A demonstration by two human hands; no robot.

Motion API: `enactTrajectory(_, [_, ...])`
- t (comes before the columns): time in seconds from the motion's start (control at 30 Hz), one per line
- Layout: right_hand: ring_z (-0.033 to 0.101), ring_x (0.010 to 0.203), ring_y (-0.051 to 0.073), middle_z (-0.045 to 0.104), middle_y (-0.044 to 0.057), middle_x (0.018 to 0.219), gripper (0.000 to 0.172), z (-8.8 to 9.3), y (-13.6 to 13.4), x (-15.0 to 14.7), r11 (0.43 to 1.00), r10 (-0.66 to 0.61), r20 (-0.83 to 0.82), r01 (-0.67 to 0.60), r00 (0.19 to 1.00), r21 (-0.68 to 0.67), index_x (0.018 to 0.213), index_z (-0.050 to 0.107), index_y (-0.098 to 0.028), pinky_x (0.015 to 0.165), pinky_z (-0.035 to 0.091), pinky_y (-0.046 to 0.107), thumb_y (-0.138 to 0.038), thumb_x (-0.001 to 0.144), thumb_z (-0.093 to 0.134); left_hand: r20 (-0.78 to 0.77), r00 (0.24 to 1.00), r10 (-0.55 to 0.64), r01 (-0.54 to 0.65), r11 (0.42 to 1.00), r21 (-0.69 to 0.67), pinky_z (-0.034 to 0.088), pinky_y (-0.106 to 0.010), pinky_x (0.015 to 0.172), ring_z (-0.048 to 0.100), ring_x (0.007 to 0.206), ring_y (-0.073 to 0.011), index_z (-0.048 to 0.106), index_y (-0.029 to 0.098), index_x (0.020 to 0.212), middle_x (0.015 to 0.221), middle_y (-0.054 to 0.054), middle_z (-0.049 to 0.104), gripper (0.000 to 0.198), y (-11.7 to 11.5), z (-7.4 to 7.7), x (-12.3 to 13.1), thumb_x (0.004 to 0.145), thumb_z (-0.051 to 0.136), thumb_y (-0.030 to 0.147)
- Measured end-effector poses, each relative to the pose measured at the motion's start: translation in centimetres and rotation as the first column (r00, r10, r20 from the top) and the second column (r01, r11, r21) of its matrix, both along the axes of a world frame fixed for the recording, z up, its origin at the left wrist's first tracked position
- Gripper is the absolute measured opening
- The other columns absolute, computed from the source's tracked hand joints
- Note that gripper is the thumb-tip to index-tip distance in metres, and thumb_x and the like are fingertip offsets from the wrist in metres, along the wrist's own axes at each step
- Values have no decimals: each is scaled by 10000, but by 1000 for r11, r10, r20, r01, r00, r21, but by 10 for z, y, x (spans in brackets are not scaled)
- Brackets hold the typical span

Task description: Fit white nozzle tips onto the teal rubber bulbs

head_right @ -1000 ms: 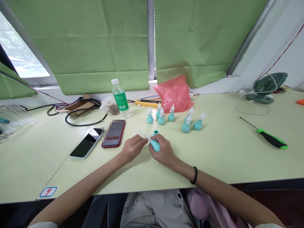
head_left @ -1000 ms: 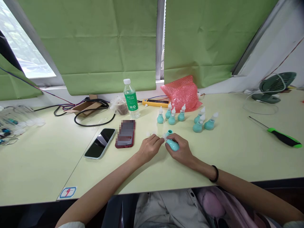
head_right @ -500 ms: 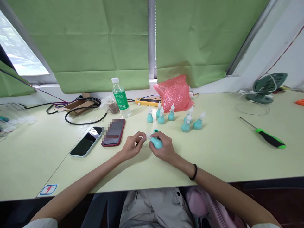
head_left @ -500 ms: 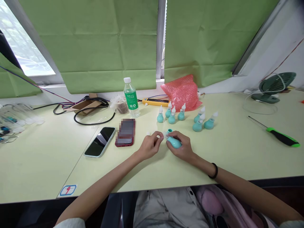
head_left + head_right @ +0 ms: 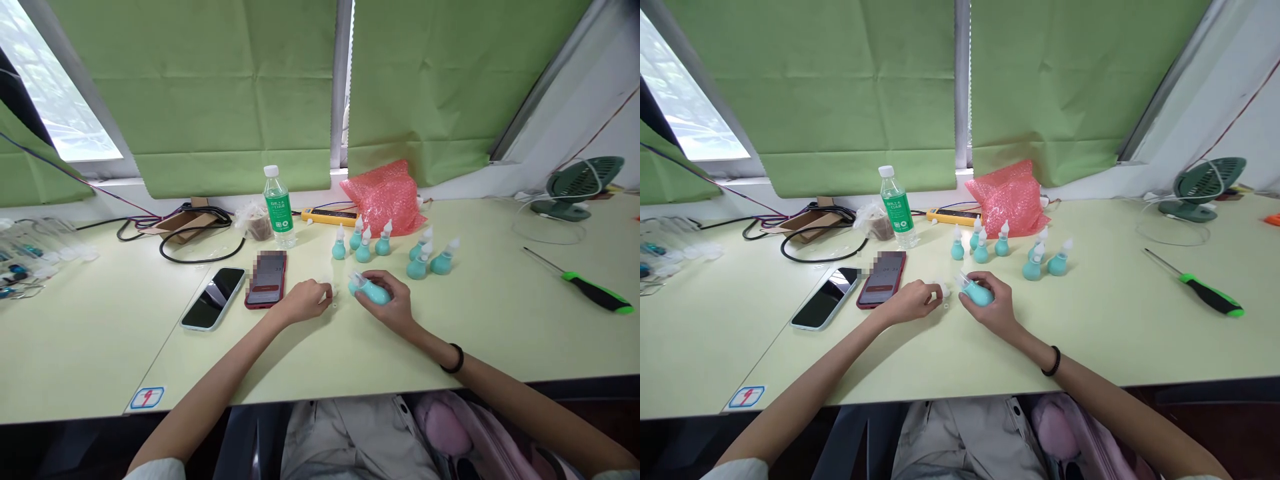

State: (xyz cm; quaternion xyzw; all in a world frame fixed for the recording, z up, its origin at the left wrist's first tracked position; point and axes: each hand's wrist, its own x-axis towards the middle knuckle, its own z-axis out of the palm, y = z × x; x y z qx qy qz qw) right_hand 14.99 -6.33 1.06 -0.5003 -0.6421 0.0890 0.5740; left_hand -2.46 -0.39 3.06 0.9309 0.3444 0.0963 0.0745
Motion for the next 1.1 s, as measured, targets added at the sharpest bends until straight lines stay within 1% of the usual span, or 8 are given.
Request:
enactTrajectory(0.17, [561,674,156,605,32,776,215,-4,0,0,1000,21,47,-21,999,-14,806,556,-183,627,466,284,-261,611,603,-144,988,52,-38,994,100,299,-223,474,530,586,-166,581,155,770,617,-59,571,170,8,-7,-2,735,419,193])
enactTrajectory(0.27, [562,652,149,607,28,756,213,-5,0,0,999,44,99,-44,994,-1,823,556,-185,614,461,275,-266,630,597,-29,997,75,-74,997,36,280,-207,460,500,531,-135,583,180,752,562,-21,551,147,8,1,-3,726,465,263])
enactTrajectory(0.4, [555,654,138,596,22,762,194,-3,-4,-5,988,153,220,-152,963,-20,883,519,-194,610,449,265,-264,703,524,277,947,162,-168,986,-1,263,-201,467,422,448,-91,563,154,735,465,16,478,336,-4,18,-1,798,323,381])
enactTrajectory(0.5, [550,653,141,585,30,769,202,-1,-8,-11,977,204,324,-211,924,-12,901,478,-192,595,441,263,-274,718,498,347,927,143,-130,990,-60,256,-203,469,379,424,-76,538,137,639,437,25,436,414,-20,24,5,800,287,424])
enactTrajectory(0.63, [540,630,154,567,34,705,219,-1,-14,-18,979,194,387,-203,901,-19,814,473,-177,560,427,262,-298,653,559,312,949,50,-24,996,-87,232,-220,457,310,403,-63,449,134,476,418,21,383,445,-35,20,16,809,278,376])
enactTrajectory(0.8, [499,527,123,530,-1,572,101,7,-16,-14,950,312,461,-264,831,-167,638,472,-181,501,381,235,-248,708,503,408,908,97,-6,976,-219,192,-230,417,188,377,-51,231,149,365,373,33,219,473,-35,8,23,801,257,332])
enactTrajectory(0.93, [461,501,108,499,-14,552,142,17,-25,-8,923,384,482,-345,788,-171,637,463,-186,489,358,226,-289,733,477,564,801,200,141,854,-502,180,-215,391,174,389,-45,218,156,384,394,41,188,455,-38,4,27,773,288,381])
enactTrajectory(1.1, [468,571,109,504,-4,630,93,28,-39,4,910,409,421,-399,810,-116,704,466,-192,540,376,224,-279,732,485,596,722,352,335,576,-746,194,-225,374,170,346,-46,173,180,403,367,54,130,438,-37,8,26,771,273,397])
